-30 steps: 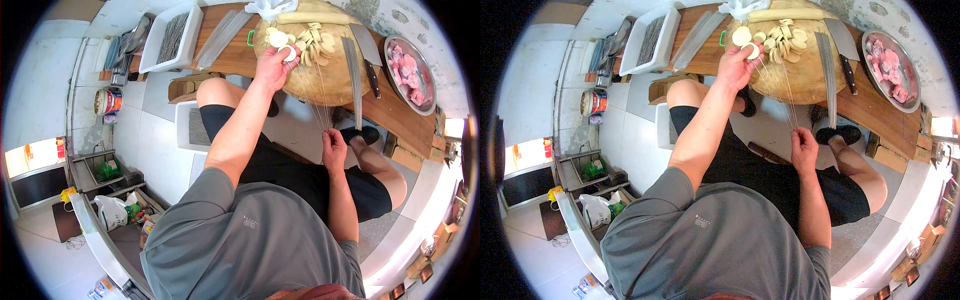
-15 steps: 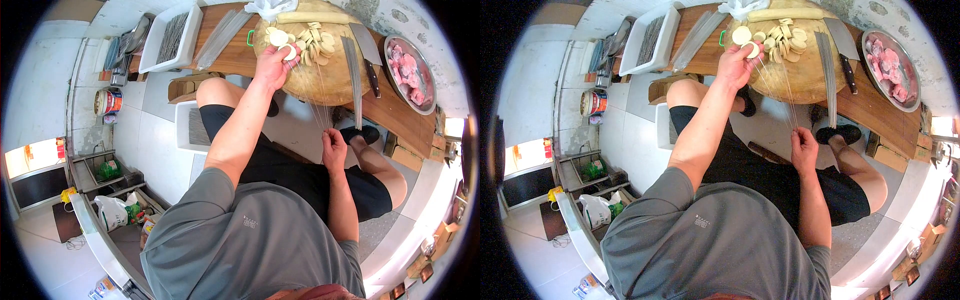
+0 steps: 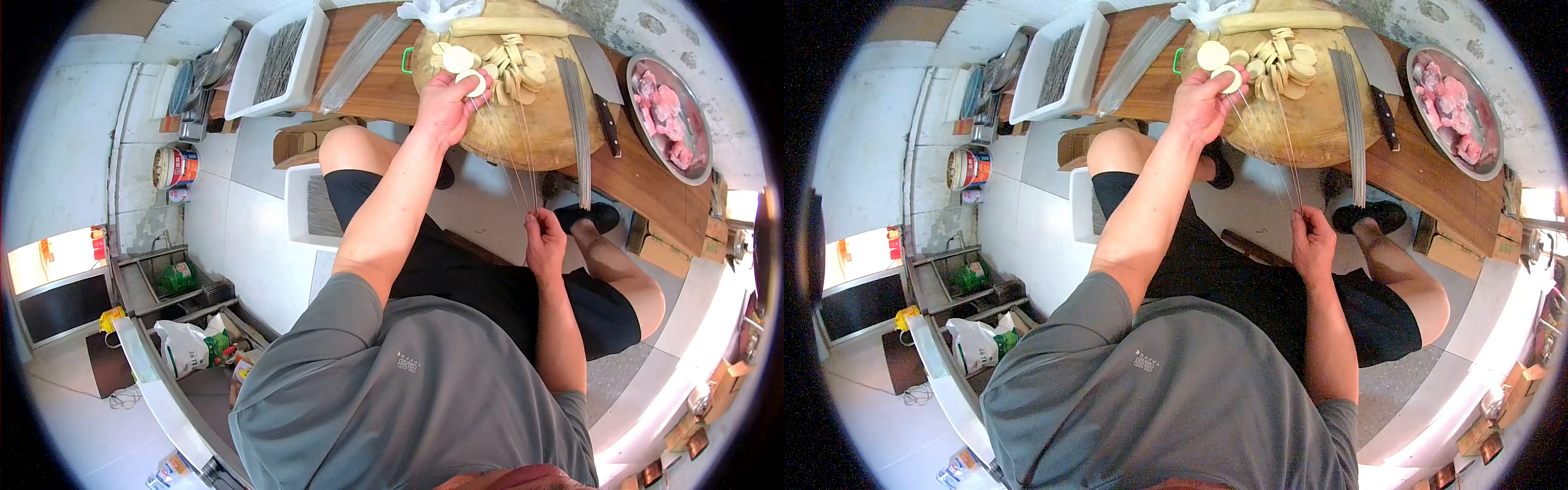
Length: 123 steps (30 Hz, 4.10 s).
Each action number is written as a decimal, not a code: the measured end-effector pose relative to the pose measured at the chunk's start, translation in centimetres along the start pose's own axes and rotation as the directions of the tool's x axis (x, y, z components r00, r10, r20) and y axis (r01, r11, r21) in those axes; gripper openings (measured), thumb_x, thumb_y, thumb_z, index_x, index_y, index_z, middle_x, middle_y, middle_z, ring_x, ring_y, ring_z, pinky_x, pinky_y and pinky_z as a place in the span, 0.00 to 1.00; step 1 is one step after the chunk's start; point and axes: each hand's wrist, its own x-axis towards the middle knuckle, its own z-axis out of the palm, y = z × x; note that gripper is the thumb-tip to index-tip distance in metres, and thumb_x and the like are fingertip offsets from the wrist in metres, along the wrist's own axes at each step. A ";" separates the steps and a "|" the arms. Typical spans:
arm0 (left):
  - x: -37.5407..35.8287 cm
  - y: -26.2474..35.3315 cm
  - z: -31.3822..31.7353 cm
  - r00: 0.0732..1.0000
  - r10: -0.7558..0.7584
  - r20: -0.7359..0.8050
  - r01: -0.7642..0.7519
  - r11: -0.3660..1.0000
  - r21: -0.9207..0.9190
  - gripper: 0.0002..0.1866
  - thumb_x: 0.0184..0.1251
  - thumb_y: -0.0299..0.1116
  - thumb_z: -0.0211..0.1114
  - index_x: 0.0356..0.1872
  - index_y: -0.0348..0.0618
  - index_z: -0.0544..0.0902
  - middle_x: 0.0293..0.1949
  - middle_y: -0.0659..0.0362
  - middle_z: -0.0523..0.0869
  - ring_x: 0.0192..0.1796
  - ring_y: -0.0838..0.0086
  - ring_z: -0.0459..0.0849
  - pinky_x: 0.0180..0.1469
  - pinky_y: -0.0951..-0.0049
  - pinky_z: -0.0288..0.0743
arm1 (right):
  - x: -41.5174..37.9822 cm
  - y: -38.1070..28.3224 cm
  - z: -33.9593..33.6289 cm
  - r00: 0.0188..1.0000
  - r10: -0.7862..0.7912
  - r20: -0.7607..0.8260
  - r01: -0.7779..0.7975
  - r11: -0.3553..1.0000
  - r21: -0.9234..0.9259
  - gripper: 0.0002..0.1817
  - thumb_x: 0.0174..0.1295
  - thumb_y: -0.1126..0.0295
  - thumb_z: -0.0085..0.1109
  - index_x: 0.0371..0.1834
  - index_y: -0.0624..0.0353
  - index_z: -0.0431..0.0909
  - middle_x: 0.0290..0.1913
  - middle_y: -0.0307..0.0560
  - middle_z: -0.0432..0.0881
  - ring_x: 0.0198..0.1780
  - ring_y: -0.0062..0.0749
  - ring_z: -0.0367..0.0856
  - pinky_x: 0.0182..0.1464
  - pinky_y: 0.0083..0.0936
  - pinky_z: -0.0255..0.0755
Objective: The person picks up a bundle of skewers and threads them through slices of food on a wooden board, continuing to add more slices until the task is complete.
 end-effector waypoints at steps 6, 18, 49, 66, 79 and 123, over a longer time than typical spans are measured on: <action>0.1 -0.2 0.2 1.000 0.010 -0.010 -0.010 1.000 0.017 0.15 0.64 0.20 0.60 0.52 0.33 0.73 0.47 0.50 0.83 0.48 0.64 0.84 0.47 0.69 0.81 | 0.0 0.1 0.0 1.000 0.001 -0.004 -0.001 1.000 -0.026 0.07 0.64 0.72 0.58 0.40 0.64 0.78 0.30 0.40 0.81 0.33 0.19 0.76 0.37 0.20 0.72; -0.2 -0.5 0.9 0.999 0.037 0.031 -0.038 0.998 0.042 0.11 0.61 0.19 0.62 0.45 0.32 0.76 0.40 0.52 0.84 0.39 0.69 0.84 0.37 0.74 0.81 | -0.3 0.2 0.6 1.000 -0.019 -0.020 0.020 0.999 0.049 0.06 0.64 0.73 0.58 0.40 0.64 0.78 0.28 0.36 0.78 0.32 0.15 0.72 0.35 0.16 0.70; -0.6 -1.7 1.2 0.994 -0.063 0.092 0.059 0.997 0.052 0.12 0.69 0.31 0.59 0.46 0.31 0.77 0.42 0.51 0.84 0.44 0.66 0.85 0.47 0.68 0.81 | -0.2 -0.4 1.0 0.999 -0.009 -0.042 0.009 1.000 0.011 0.08 0.65 0.71 0.58 0.40 0.65 0.79 0.27 0.38 0.79 0.30 0.17 0.74 0.34 0.18 0.71; -0.4 -2.4 1.0 0.996 -0.050 0.069 0.056 0.995 -0.088 0.12 0.71 0.32 0.57 0.48 0.34 0.76 0.44 0.50 0.84 0.45 0.64 0.84 0.47 0.66 0.81 | 0.1 -0.5 0.9 0.997 -0.043 -0.067 0.042 0.999 -0.022 0.07 0.64 0.72 0.59 0.41 0.64 0.80 0.26 0.40 0.80 0.29 0.18 0.76 0.34 0.18 0.72; -1.4 -2.3 2.5 0.996 -0.036 0.077 0.038 0.999 -0.032 0.12 0.69 0.32 0.60 0.47 0.36 0.76 0.42 0.51 0.84 0.43 0.65 0.84 0.46 0.65 0.81 | 0.0 -1.5 0.9 0.995 -0.032 -0.091 0.033 0.999 0.006 0.07 0.64 0.72 0.58 0.40 0.66 0.80 0.27 0.39 0.80 0.30 0.18 0.75 0.34 0.18 0.72; -1.6 -2.4 2.8 0.996 -0.018 0.084 0.025 0.996 -0.084 0.12 0.71 0.30 0.56 0.49 0.31 0.74 0.42 0.48 0.84 0.42 0.63 0.85 0.43 0.65 0.83 | 0.1 -1.2 0.8 0.997 -0.025 -0.078 0.023 0.999 -0.026 0.08 0.64 0.72 0.59 0.40 0.65 0.80 0.26 0.40 0.81 0.29 0.19 0.77 0.34 0.19 0.73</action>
